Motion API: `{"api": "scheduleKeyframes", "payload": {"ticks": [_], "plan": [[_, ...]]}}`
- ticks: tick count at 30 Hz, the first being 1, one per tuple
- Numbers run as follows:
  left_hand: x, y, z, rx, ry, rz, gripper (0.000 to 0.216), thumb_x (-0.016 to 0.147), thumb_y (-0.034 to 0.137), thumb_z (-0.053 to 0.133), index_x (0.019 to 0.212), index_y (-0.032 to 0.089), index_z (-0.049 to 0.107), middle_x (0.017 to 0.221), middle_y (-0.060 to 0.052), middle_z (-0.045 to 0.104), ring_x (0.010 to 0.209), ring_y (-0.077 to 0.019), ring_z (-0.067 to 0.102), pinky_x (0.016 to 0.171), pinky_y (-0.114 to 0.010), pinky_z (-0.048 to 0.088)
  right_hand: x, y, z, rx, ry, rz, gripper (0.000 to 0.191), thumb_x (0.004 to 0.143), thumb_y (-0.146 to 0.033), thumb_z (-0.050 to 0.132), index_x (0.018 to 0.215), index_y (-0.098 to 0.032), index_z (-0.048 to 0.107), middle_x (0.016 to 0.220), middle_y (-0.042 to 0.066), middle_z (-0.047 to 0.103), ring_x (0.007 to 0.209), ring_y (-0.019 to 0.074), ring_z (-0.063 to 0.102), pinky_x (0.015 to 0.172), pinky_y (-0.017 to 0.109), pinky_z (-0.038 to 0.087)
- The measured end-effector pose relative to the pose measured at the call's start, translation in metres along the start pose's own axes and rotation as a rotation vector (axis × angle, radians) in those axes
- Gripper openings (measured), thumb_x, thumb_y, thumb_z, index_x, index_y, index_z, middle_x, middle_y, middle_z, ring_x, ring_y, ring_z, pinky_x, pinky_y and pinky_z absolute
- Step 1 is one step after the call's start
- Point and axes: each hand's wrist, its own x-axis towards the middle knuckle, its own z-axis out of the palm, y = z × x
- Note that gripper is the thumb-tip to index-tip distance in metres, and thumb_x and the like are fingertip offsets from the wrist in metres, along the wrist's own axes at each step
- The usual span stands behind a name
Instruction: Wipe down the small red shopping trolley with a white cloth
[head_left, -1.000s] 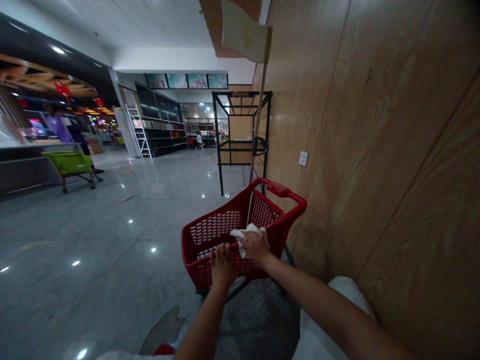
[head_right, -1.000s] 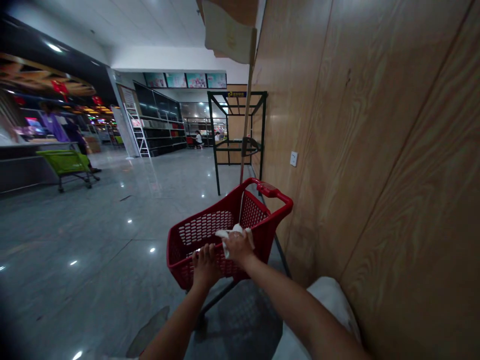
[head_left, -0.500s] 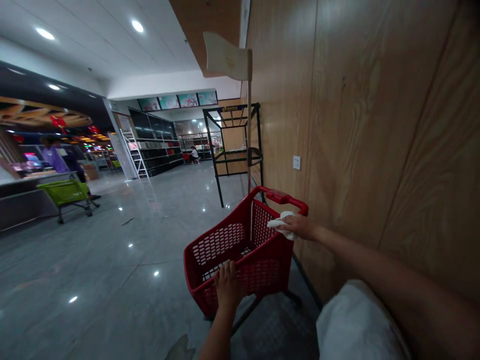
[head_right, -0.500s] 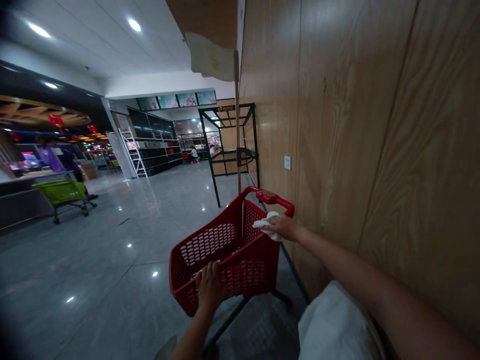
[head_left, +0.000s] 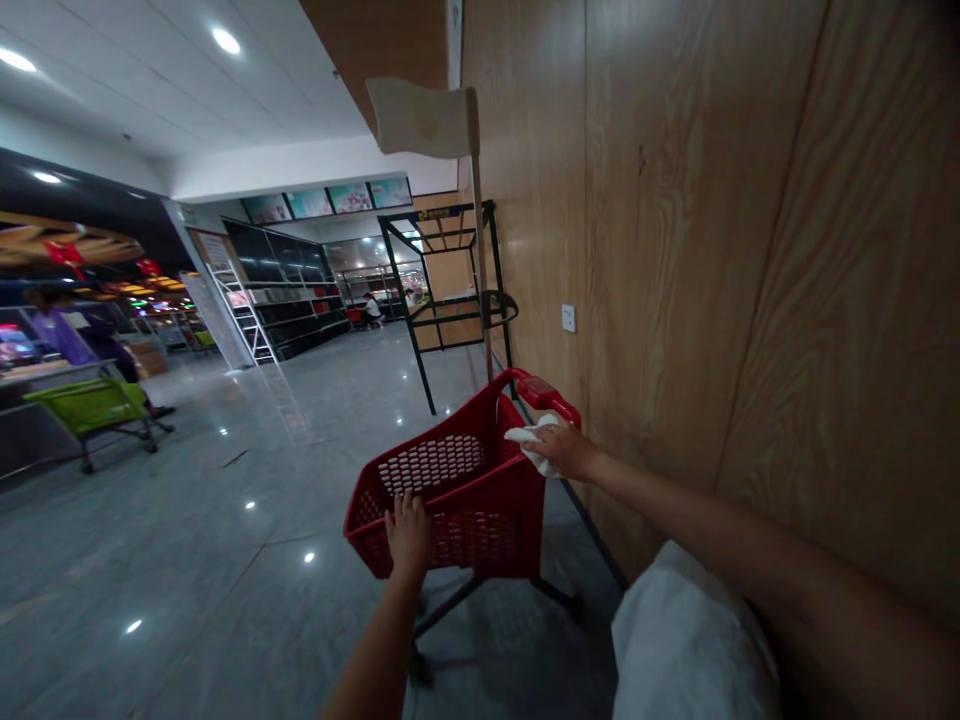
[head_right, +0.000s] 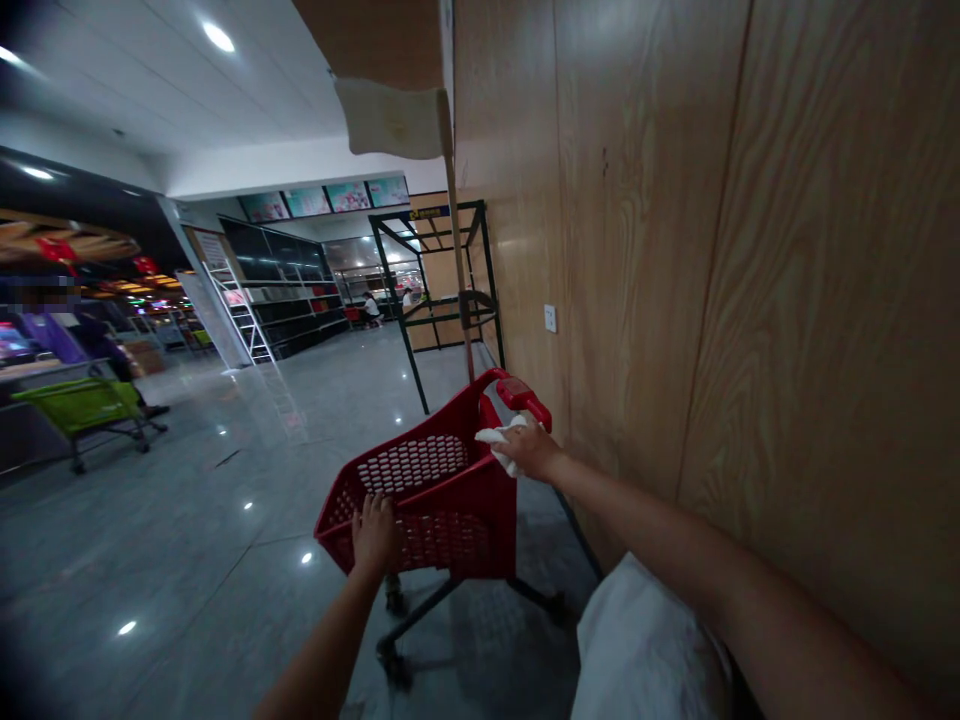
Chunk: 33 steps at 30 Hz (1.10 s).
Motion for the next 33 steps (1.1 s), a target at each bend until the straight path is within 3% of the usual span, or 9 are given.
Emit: {"api": "scheduleKeyframes", "payload": {"ticks": [6,11,13,17,20,23,26,29,33], "plan": [[0.025,0.061,-0.044,-0.263,0.233,0.134,0.046,0.075,0.015,0.049,0.121,0.012,0.054,0.135,-0.017,0.051,0.129,-0.0273,0.044,0.107,-0.045,0.036,-0.002,-0.024,-0.034,0.071,-0.014,-0.259,0.036,0.086,-0.014,0.055,0.12,-0.026,0.06,0.108,0.009,0.064,0.106,0.023,0.058,0.087,0.038,0.045],[0.021,0.106,-0.087,-0.407,0.271,0.252,0.04,0.079,0.018,0.051,0.118,0.015,0.056,0.134,-0.014,0.053,0.128,-0.0259,0.044,0.108,-0.045,0.033,-0.014,-0.01,-0.047,0.135,0.142,-0.382,0.027,0.089,-0.021,0.055,0.114,-0.028,0.064,0.111,0.008,0.064,0.109,0.0214,0.057,0.089,0.036,0.046],[0.015,0.119,-0.103,-0.423,0.26,0.298,0.036,0.082,0.02,0.05,0.117,0.018,0.058,0.134,-0.012,0.053,0.128,-0.0252,0.044,0.109,-0.046,0.031,-0.016,0.006,-0.049,0.109,0.169,-0.351,0.025,0.09,-0.021,0.055,0.111,-0.027,0.066,0.115,0.009,0.064,0.112,0.0233,0.056,0.09,0.038,0.045],[0.003,0.14,-0.124,-0.4,0.236,0.319,0.036,0.086,0.028,0.049,0.119,0.018,0.057,0.135,-0.011,0.053,0.128,-0.0251,0.044,0.111,-0.046,0.027,-0.014,0.02,-0.045,0.074,0.193,-0.105,0.03,0.088,-0.02,0.054,0.116,-0.026,0.065,0.122,0.011,0.062,0.117,0.0273,0.054,0.094,0.044,0.044],[-0.005,0.154,-0.123,-0.344,0.19,0.292,0.039,0.084,0.031,0.05,0.118,0.012,0.057,0.127,-0.016,0.058,0.12,-0.0266,0.05,0.104,-0.042,0.035,-0.006,0.006,-0.034,0.179,0.211,-0.09,0.036,0.088,-0.022,0.053,0.123,-0.024,0.061,0.129,0.011,0.058,0.124,0.0258,0.049,0.1,0.043,0.041],[-0.011,0.16,-0.112,-0.249,0.11,0.213,0.037,0.085,0.033,0.048,0.111,0.009,0.059,0.105,-0.017,0.066,0.099,-0.0261,0.062,0.085,-0.037,0.045,0.005,-0.005,-0.023,0.275,0.191,-0.148,0.035,0.089,-0.023,0.052,0.122,-0.027,0.063,0.136,0.008,0.053,0.129,0.0237,0.044,0.106,0.041,0.036],[-0.014,0.156,-0.099,-0.167,0.091,0.185,0.034,0.087,0.038,0.044,0.1,0.012,0.062,0.087,-0.013,0.067,0.082,-0.0248,0.065,0.071,-0.033,0.046,0.017,-0.002,-0.019,0.283,0.127,0.019,0.036,0.088,-0.021,0.052,0.12,-0.03,0.064,0.134,0.006,0.055,0.124,0.0228,0.049,0.103,0.038,0.039],[-0.013,0.145,-0.09,-0.139,0.138,0.189,0.035,0.087,0.042,0.043,0.092,0.013,0.063,0.081,-0.011,0.067,0.078,-0.0249,0.065,0.069,-0.033,0.045,0.026,-0.004,-0.019,0.308,0.082,0.162,0.036,0.087,-0.019,0.053,0.12,-0.027,0.065,0.12,0.007,0.064,0.112,0.0214,0.057,0.097,0.034,0.043],[-0.011,0.13,-0.088,-0.121,0.187,0.197,0.029,0.088,0.033,0.042,0.087,0.014,0.064,0.078,-0.011,0.068,0.075,-0.024,0.065,0.069,-0.032,0.043,0.032,-0.029,-0.017,0.421,0.165,-0.107,0.039,0.086,-0.017,0.051,0.123,-0.025,0.063,0.123,0.008,0.062,0.118,0.0226,0.053,0.101,0.039,0.041]]}}
